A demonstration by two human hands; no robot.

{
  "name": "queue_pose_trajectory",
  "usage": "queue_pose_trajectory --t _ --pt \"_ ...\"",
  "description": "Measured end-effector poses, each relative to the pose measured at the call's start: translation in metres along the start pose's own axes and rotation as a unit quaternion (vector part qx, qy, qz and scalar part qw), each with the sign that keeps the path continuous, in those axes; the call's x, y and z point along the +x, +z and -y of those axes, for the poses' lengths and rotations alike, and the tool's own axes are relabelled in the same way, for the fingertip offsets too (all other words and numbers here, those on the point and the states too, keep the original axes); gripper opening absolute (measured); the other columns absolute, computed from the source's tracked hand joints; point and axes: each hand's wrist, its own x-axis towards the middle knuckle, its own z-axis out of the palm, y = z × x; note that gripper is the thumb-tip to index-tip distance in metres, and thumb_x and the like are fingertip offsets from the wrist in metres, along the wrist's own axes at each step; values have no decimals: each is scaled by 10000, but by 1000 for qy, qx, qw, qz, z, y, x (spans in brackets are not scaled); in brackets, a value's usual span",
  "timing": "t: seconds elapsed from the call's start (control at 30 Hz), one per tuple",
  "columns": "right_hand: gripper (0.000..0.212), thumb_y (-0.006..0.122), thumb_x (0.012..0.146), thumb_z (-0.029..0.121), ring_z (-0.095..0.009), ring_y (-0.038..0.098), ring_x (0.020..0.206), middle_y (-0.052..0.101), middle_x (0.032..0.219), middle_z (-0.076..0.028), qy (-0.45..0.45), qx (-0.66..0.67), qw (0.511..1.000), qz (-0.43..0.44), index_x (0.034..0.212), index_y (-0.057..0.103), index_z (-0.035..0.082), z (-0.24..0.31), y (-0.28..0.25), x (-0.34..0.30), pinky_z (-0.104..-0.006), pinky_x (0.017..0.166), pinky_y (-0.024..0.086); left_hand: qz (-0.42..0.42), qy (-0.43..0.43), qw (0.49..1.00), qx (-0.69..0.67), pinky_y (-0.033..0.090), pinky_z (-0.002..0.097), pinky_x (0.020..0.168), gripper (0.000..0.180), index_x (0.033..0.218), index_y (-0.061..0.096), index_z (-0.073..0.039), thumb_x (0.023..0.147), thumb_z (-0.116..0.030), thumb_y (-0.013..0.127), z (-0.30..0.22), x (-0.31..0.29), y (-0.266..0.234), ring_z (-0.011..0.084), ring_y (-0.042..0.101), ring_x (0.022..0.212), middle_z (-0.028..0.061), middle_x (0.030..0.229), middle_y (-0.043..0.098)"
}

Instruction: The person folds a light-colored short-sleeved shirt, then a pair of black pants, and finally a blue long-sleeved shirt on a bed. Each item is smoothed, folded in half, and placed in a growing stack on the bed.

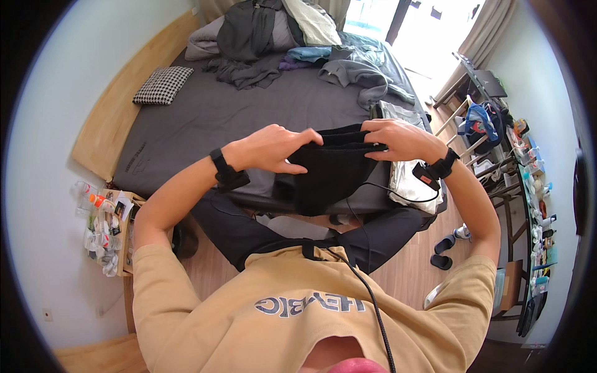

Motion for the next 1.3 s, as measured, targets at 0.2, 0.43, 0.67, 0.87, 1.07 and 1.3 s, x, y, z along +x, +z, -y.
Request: queue_pose_trajectory --t 0.2,0.43,0.67,0.87,1.07,1.3 --pt "402 705 1026 344 -425 645 960 635 1053 -196 74 31 997 -17 1058 670 -56 -4 -20 6 -496 853 515 19 45 989 136 540 457 789 335 1069 604 -47 940 -303 779 11 30 -56 384 667 927 132 959 660" --pt "293 740 1009 219 -411 623 924 626 1001 -188 54 44 985 -156 1115 655 -40 -7 -46 11 -470 828 506 55 31 983 175 552 457 807 390 1112 629 -15 933 -326 782 7 59 -108 397 685 944 143 1062 674" --pt "218 731 988 110 -399 631 932 619 1017 -172 39 48 979 -194 1146 677 -30 1 -50 10 -457 820 512 76 4 997 1 586 375 692 345 1098 735 -22 881 -256 865 14 60 -102 256 742 778 85 1035 686" --pt "212 727 993 119 -401 648 956 629 1034 -172 40 32 982 -182 1146 675 -17 4 -57 10 -463 824 519 39 23 997 59 552 408 731 319 998 724 -32 829 -256 875 12 59 -97 317 708 789 101 926 702" --pt "216 721 1011 152 -403 640 945 623 1022 -174 53 18 980 -190 1137 670 -17 -3 -55 8 -459 818 517 22 -15 991 134 527 408 694 368 905 642 -17 866 -301 873 16 58 -95 317 672 734 134 903 681" --pt "191 749 999 165 -278 639 921 660 1096 -110 58 45 948 -308 1024 689 -14 -12 -46 10 -378 782 508 -202 56 978 -1 502 347 735 471 744 499 -11 819 -214 917 20 64 -88 234 598 789 101 1036 670"
